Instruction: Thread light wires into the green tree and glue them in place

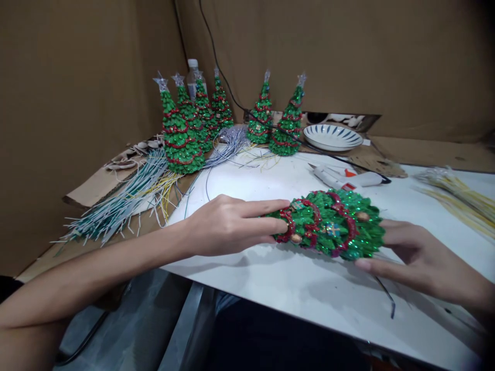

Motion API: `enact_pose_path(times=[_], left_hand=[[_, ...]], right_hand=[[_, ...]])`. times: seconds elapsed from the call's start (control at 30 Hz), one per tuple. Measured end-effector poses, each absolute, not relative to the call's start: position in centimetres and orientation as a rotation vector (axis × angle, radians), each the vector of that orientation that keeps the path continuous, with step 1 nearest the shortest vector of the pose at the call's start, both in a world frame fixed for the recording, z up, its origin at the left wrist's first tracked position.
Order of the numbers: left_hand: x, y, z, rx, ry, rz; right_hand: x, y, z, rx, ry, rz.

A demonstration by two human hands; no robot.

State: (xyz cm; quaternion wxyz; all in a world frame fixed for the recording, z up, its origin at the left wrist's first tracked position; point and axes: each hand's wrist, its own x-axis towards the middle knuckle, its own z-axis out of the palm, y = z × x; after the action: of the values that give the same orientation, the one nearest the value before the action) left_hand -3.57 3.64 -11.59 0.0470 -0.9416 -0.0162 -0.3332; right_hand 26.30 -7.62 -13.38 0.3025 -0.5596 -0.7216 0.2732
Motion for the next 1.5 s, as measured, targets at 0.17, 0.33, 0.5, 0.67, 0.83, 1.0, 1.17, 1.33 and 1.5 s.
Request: enact_pose_path(times=[0.17,0.33,0.5,0.67,0.83,1.0,1.17,1.33,1.5], left_hand=[[-3.7,3.6,-11.6,-2.884,-0.087,-0.996],[-3.7,3.7,-11.9,-2.894,-0.088,-1.025],[-3.7,3.8,-12.2,-2.882,-0.068,-1.098],[-3.6,3.7,-12.0,-2.886,-0.080,-1.091],[-3.6,3.5,-11.8,-2.855,-0.084,-1.049],[-3.7,3.4,-11.8,-2.870,-0.095,-1.003],[-3.7,3.2,-11.6,-2.932,-0.119,-0.962],[-3.6,2.7,-10.8,-3.127,-0.368,-0.938],[-3.5,2.4,-8.7,-3.186,-0.569,-0.779]], right_hand=[[26.9,-7.2,-13.4,-1.453,-1.995,0.727],[27.1,-7.0,-13.4,-1.425,-2.070,0.717],[27.0,-7.1,-13.4,-1.423,-2.025,0.717],[27.5,-6.9,-13.5,-1.393,-2.112,0.719],[27.2,-7.2,-13.4,-1.417,-2.056,0.718],[27.4,-7.1,-13.6,-1.391,-2.062,0.725],[27.9,-6.9,-13.8,-1.340,-2.112,0.689],[27.8,-6.9,-13.8,-1.363,-2.076,0.715],[27.5,-6.9,-13.8,-1.410,-2.026,0.805]])
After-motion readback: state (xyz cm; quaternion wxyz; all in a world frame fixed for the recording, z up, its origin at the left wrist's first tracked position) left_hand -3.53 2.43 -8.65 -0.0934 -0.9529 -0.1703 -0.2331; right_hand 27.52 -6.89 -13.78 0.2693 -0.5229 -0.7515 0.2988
